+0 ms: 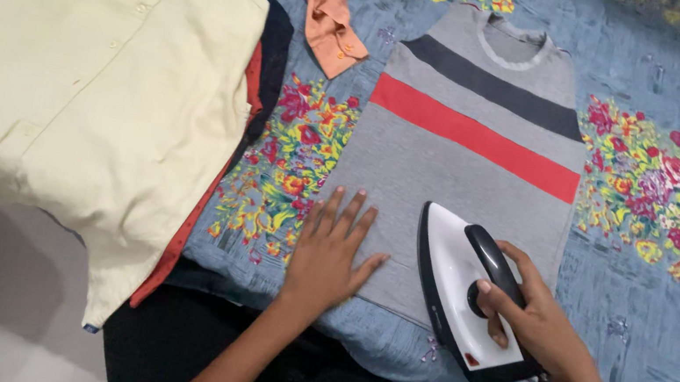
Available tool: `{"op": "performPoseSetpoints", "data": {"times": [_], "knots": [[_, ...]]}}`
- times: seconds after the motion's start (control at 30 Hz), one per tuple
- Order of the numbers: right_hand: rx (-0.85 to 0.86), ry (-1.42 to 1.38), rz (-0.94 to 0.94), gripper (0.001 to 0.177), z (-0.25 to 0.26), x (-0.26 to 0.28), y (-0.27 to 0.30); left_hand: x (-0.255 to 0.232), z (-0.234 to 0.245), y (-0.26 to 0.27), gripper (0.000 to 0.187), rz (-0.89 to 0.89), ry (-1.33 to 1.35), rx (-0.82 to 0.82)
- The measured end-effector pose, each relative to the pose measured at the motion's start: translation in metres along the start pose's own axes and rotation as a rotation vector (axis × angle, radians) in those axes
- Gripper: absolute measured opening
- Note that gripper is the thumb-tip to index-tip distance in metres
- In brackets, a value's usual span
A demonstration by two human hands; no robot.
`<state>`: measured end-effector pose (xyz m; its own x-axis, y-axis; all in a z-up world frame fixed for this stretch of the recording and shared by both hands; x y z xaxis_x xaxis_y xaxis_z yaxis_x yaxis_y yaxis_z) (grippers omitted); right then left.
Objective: The person irons a gray t-shirt on a bed, smoothing the fabric and using a steam iron to remove wrinkles. They fold the shirt and place it on a stack of other clothes, then pick up a green shirt to begin ironing it.
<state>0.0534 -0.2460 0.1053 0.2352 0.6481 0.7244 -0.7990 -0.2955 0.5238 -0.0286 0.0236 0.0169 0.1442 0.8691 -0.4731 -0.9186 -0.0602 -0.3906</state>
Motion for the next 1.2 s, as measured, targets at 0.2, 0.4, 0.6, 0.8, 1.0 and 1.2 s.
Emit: {"op": "performPoseSetpoints", "data": {"times": [0.2,0.4,0.6,0.8,1.0,1.2], "knots": [[-0.001,-0.075,0.045,0.073,-0.005,0.004,0.001,0.003,0.003,0.001,0.065,0.022,0.003,0.043],[-0.039,-0.091,0.020,0.073,-0.007,0.005,0.004,0.001,0.005,0.000,0.065,0.018,-0.003,0.045],[-0.025,-0.090,0.040,0.074,-0.006,0.004,0.004,-0.001,0.007,0.002,0.064,0.008,-0.014,0.033],[-0.041,-0.097,-0.009,0.077,-0.008,0.006,0.003,-0.006,0.008,0.005,0.062,0.014,0.030,0.065],[-0.029,-0.098,0.026,0.076,-0.007,0.007,0.002,-0.015,-0.008,-0.014,0.059,-0.101,0.123,0.102],[-0.029,-0.151,0.028,0.075,-0.009,0.007,0.002,-0.021,-0.029,-0.023,0.060,-0.145,0.081,0.106]]}}
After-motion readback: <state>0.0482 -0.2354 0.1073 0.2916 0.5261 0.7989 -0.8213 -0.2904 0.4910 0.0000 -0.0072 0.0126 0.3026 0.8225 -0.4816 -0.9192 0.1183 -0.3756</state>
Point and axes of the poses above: each hand's wrist, its own y-axis away from the middle knuckle, its own z-axis out of the back of the hand, x = y × z, the point moved 1 cm from there along -y, towards the middle knuckle, and after that the axes turned 6 degrees about y, right-handed, at the moved point
